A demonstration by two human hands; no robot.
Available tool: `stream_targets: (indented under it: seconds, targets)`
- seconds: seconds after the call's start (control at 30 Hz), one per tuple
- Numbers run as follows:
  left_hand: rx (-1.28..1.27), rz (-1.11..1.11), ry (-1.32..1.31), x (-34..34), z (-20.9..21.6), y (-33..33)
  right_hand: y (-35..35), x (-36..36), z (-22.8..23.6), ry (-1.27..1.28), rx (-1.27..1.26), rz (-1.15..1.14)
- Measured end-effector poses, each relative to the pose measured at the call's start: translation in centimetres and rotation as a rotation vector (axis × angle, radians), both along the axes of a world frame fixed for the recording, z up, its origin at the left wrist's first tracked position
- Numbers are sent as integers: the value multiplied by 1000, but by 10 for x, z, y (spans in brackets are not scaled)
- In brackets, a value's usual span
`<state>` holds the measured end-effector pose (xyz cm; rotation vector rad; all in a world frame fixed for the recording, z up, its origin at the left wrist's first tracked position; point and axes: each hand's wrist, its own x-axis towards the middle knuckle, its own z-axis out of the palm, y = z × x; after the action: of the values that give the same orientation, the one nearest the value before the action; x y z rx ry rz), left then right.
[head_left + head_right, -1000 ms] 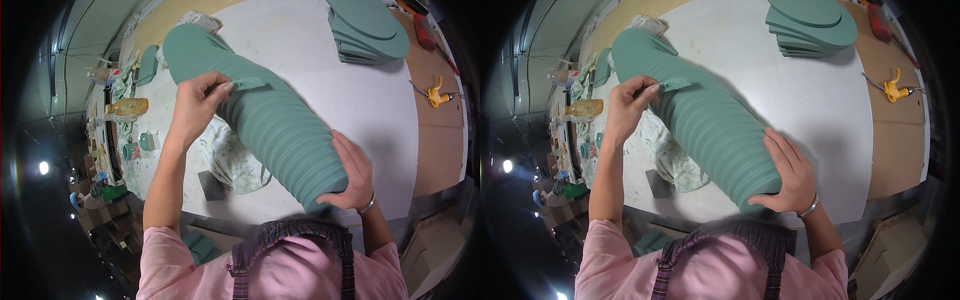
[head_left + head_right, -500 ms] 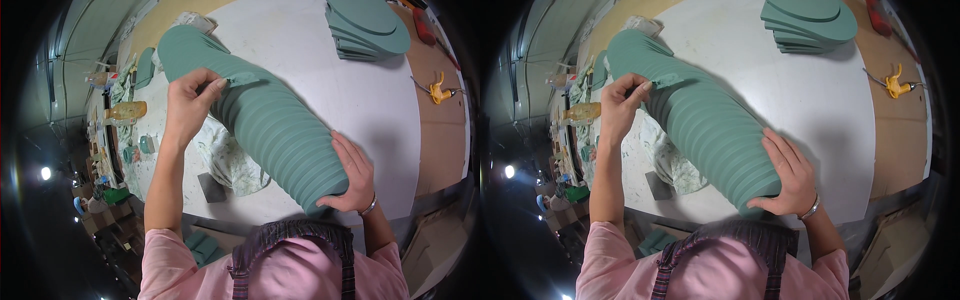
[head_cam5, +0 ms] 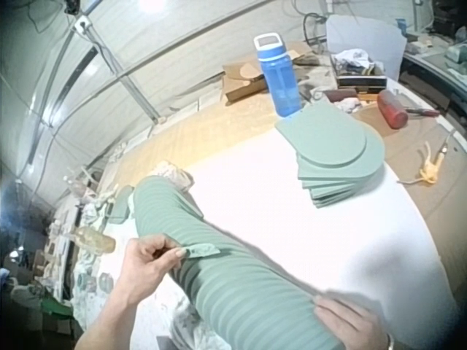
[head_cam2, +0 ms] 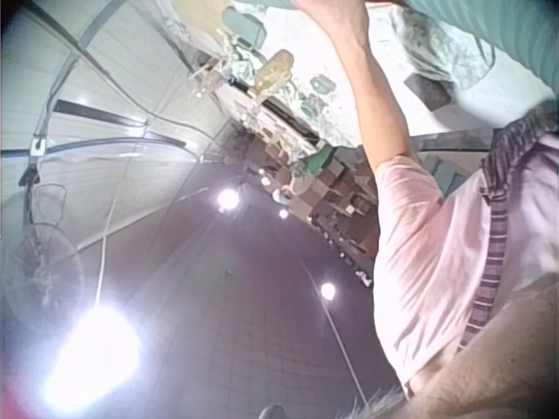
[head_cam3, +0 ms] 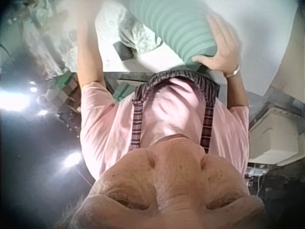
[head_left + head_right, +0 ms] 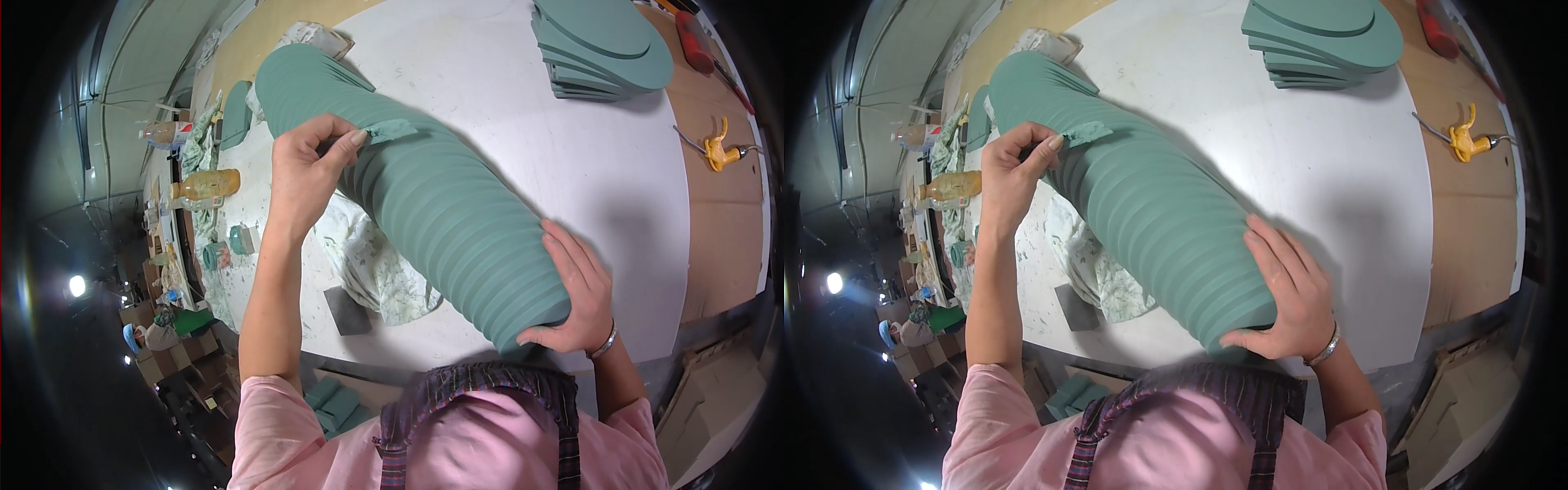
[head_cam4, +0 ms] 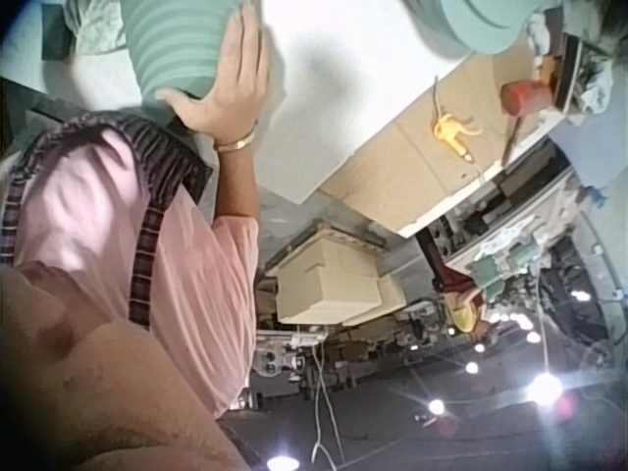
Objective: The person cleans and sands a stack of green foam pads using a cloth and a sanding block. They wipe the edges of the stack with the cloth, remove excess material from the edges by hand, and then use the sanding block to smooth the surface of the stacked pads.
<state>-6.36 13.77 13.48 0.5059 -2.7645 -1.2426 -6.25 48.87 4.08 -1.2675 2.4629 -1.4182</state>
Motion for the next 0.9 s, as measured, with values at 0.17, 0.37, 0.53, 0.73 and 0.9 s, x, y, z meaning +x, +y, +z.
stream_targets:
  seconds: [0.17, 0.37, 0.53, 0.73, 0.9]
  targets:
    - [-52, -33, -12, -4, 1, 6, 0, 0, 0, 0, 12, -4]
    - [-66, -83, -21, -4, 10, 18, 0, 0, 0, 0, 16, -2]
    - [-87, -118, -59, -5, 11, 27, 0, -1, -1, -1, 15, -4]
    - [-170, -258, 1, -3, 12, 44, 0, 0, 0, 1, 12, -5]
    - [-244, -322, 2, -2, 13, 49, 0, 1, -1, -1, 26, -4]
